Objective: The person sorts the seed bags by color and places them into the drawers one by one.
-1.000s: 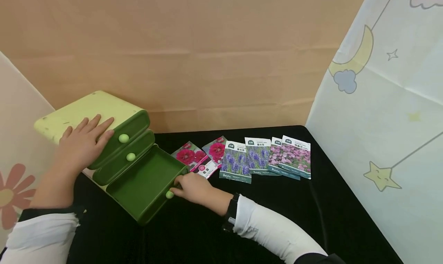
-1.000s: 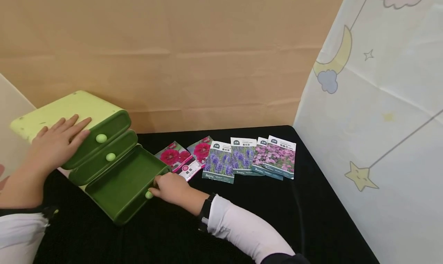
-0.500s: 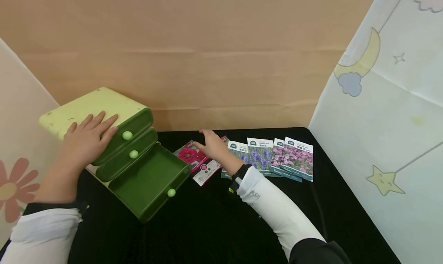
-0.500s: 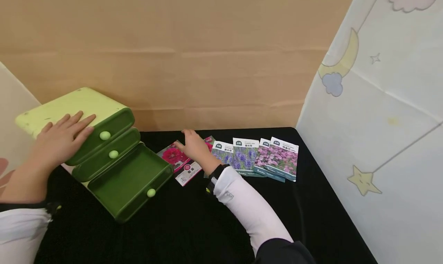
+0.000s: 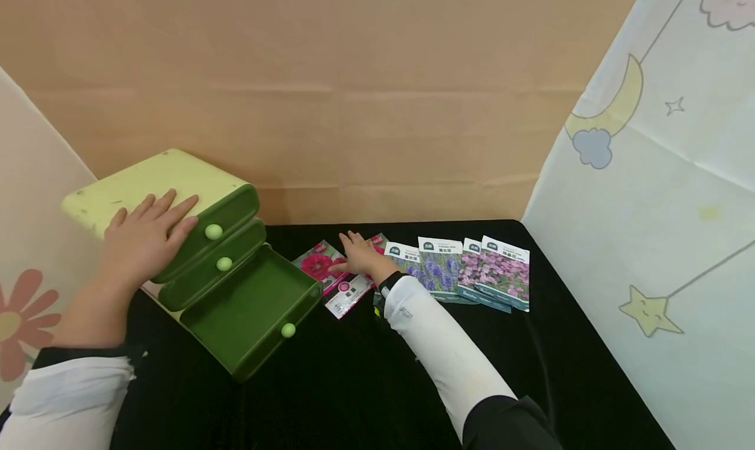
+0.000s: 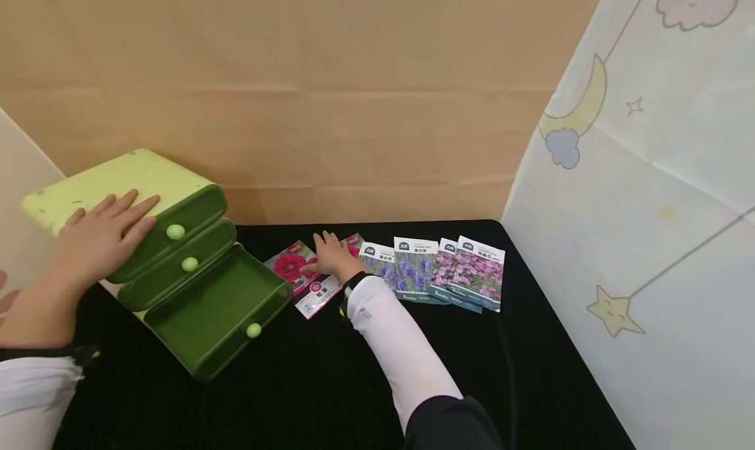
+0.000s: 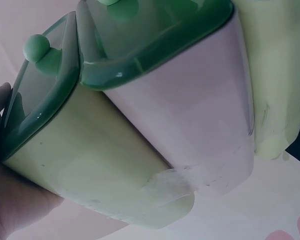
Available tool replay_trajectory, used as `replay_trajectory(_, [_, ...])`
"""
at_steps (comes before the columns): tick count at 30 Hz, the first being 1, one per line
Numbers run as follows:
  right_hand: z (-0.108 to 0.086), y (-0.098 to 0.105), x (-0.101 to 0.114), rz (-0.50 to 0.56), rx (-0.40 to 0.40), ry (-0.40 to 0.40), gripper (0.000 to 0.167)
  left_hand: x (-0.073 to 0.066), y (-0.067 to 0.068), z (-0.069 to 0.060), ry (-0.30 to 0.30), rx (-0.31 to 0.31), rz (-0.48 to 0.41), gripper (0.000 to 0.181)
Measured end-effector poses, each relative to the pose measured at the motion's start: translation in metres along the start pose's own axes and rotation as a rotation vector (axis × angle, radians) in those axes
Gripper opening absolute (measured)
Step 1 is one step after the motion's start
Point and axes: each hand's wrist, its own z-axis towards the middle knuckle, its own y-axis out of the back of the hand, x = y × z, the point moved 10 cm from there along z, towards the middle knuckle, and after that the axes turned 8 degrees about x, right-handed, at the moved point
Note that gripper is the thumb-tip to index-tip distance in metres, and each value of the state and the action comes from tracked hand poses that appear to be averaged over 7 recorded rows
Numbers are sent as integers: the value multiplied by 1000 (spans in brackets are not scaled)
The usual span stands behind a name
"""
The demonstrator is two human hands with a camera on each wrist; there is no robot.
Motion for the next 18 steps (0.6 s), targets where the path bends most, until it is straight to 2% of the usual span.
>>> replay_trajectory(9, [6, -17, 6, 23, 68, 0, 94, 2, 1, 0, 7, 8, 0, 57])
replay_trajectory(18, [6, -22, 10, -73, 75, -38, 94, 1, 1, -1, 9, 4, 0, 57])
